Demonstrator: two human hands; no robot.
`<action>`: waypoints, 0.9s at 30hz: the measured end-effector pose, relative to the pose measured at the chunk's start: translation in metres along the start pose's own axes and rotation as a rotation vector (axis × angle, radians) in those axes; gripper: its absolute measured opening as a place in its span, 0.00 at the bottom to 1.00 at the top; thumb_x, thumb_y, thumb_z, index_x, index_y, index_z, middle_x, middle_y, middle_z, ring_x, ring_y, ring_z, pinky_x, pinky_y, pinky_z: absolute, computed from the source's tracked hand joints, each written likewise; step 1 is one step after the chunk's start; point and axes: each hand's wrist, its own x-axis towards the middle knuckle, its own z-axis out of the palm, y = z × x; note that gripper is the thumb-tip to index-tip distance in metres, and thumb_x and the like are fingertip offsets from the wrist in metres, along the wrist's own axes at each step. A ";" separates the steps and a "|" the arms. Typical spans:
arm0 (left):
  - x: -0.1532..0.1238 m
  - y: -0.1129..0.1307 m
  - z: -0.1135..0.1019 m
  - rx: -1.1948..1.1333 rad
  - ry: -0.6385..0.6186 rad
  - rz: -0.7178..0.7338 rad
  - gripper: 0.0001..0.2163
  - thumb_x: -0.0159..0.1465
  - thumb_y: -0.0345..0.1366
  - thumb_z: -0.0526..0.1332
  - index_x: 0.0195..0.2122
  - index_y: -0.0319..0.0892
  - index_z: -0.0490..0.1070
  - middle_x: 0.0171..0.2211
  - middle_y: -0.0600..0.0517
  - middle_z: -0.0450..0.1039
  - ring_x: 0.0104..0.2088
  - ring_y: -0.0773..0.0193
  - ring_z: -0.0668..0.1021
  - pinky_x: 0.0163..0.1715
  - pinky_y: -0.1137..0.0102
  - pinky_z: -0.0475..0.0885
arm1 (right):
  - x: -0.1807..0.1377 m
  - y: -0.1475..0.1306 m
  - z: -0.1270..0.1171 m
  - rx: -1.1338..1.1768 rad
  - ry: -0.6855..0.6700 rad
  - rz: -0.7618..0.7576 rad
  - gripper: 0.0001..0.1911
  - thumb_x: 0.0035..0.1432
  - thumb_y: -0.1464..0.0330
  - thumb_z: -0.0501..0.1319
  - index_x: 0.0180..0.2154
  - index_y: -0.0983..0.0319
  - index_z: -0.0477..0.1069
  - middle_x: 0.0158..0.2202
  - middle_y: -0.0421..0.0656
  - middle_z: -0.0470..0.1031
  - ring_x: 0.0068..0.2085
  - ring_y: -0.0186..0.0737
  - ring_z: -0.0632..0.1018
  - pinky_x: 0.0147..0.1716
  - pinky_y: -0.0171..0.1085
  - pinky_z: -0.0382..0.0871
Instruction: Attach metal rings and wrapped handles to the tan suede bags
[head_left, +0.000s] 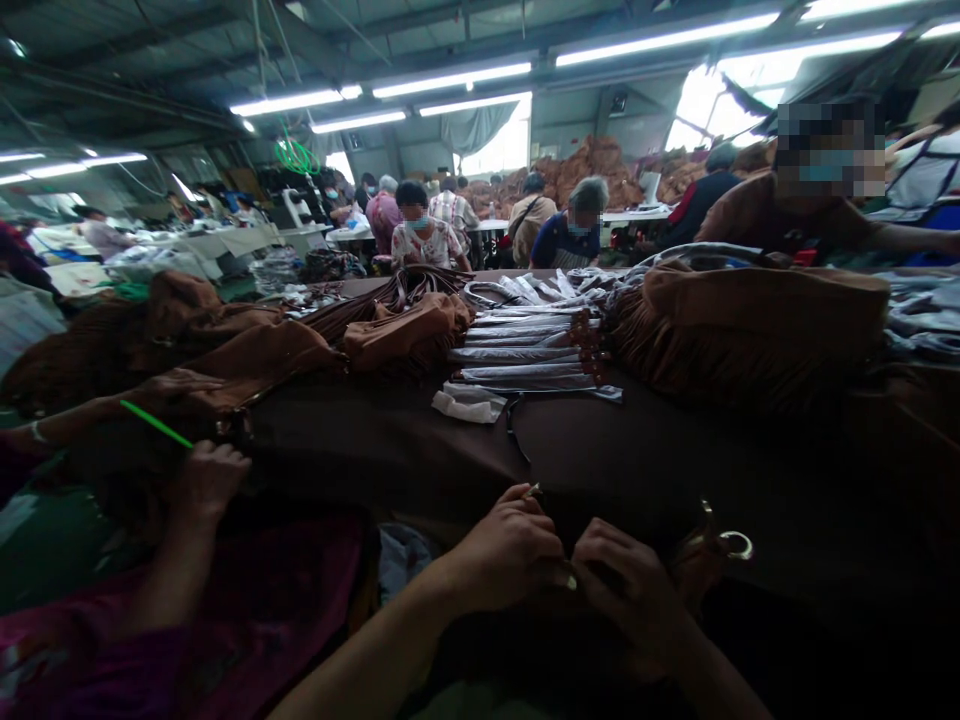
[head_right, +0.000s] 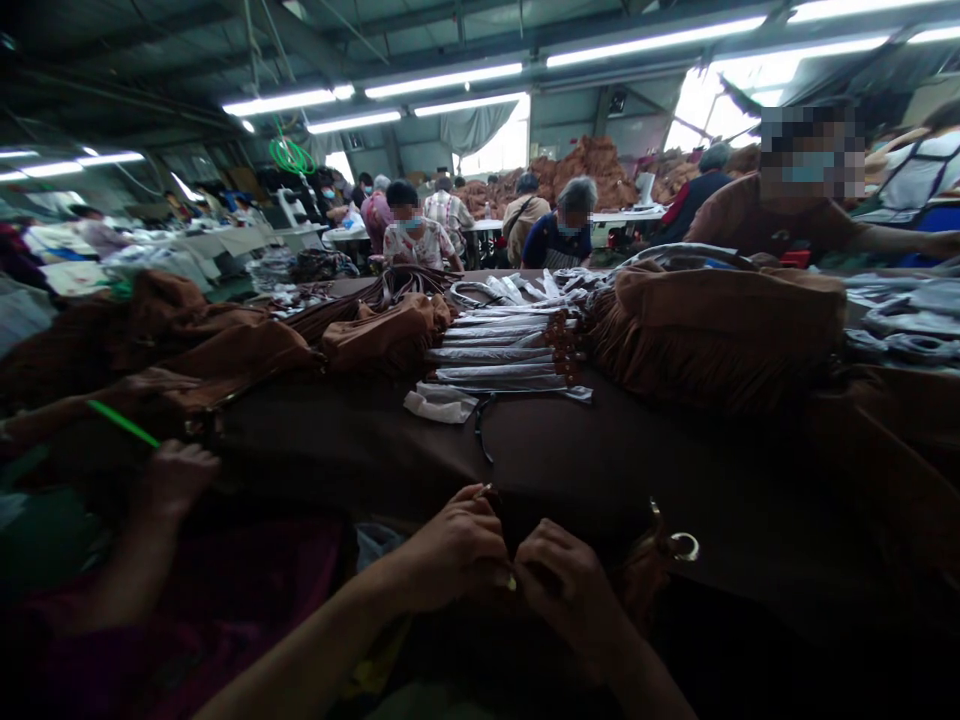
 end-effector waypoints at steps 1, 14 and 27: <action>0.000 -0.001 0.001 0.008 -0.033 0.031 0.06 0.59 0.43 0.66 0.29 0.49 0.75 0.27 0.60 0.75 0.39 0.68 0.75 0.59 0.68 0.52 | 0.000 -0.003 -0.001 -0.034 0.014 -0.056 0.06 0.59 0.72 0.59 0.30 0.58 0.71 0.28 0.40 0.71 0.31 0.37 0.72 0.33 0.35 0.66; 0.001 0.002 0.023 0.079 0.325 -0.167 0.05 0.66 0.37 0.59 0.38 0.47 0.74 0.32 0.56 0.76 0.40 0.65 0.75 0.62 0.61 0.52 | -0.056 0.007 -0.003 -0.347 -0.187 0.245 0.10 0.61 0.67 0.56 0.32 0.57 0.76 0.28 0.40 0.80 0.26 0.38 0.79 0.27 0.32 0.67; -0.014 0.023 0.081 0.158 0.417 0.147 0.16 0.65 0.31 0.53 0.54 0.43 0.68 0.51 0.52 0.73 0.55 0.62 0.68 0.61 0.66 0.55 | -0.047 0.047 -0.113 -0.773 0.471 0.540 0.27 0.54 0.48 0.55 0.44 0.60 0.72 0.45 0.49 0.77 0.44 0.52 0.78 0.44 0.47 0.71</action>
